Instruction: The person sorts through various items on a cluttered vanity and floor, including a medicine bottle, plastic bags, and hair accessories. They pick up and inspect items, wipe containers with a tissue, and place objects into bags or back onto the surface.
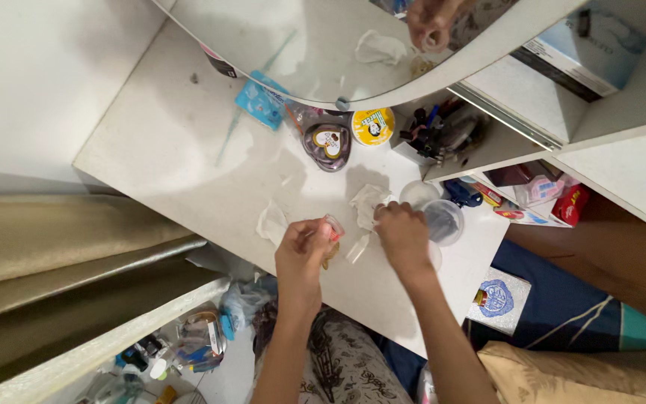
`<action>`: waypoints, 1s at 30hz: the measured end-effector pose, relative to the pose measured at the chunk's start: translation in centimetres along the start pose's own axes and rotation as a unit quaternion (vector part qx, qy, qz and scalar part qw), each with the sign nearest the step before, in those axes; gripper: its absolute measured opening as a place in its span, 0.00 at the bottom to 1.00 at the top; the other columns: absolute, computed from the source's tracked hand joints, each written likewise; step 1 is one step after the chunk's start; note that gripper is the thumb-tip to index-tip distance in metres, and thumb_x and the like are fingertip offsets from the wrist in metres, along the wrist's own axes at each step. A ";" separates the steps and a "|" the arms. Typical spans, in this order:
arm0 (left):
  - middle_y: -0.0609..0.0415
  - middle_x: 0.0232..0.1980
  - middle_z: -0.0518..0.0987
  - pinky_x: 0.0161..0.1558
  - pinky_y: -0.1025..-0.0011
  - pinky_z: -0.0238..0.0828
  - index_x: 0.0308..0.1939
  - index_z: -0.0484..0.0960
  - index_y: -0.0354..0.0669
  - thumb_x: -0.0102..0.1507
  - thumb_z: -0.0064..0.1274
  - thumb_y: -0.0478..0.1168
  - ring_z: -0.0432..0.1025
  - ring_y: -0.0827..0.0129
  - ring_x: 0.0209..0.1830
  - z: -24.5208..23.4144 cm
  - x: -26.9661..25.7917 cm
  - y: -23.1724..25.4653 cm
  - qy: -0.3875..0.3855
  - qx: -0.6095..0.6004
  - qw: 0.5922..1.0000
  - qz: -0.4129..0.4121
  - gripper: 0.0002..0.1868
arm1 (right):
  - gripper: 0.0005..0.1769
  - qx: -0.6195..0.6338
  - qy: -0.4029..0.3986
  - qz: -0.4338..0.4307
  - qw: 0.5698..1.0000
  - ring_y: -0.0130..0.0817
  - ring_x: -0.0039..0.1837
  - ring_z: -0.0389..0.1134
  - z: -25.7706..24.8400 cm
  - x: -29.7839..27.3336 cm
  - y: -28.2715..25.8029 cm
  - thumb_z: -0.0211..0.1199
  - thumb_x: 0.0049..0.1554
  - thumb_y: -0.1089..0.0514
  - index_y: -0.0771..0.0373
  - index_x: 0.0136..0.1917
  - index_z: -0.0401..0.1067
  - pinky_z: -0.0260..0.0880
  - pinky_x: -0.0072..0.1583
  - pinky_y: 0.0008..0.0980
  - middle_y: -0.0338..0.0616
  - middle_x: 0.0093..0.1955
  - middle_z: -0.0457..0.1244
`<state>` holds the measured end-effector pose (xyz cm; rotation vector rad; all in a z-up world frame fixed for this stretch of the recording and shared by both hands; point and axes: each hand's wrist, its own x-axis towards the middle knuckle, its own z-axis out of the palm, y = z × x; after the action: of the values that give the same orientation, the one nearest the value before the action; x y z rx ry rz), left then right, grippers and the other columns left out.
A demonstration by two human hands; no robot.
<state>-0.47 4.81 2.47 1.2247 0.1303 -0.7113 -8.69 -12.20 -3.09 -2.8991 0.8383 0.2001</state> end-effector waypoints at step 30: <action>0.56 0.42 0.81 0.42 0.68 0.72 0.41 0.84 0.44 0.55 0.68 0.37 0.75 0.62 0.44 7.0 -9.1 12.4 -0.062 0.350 0.874 0.332 0.12 | 0.07 0.641 0.235 0.074 0.727 0.32 0.47 0.70 -19.0 -9.2 -1.9 0.64 0.60 0.72 0.74 0.53 0.75 0.73 0.51 0.29 0.46 0.48 0.66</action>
<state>-2.51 4.34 19.23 1.7679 -0.6918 -0.2103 -13.56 -8.60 17.21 -1.5220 0.7639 -0.8164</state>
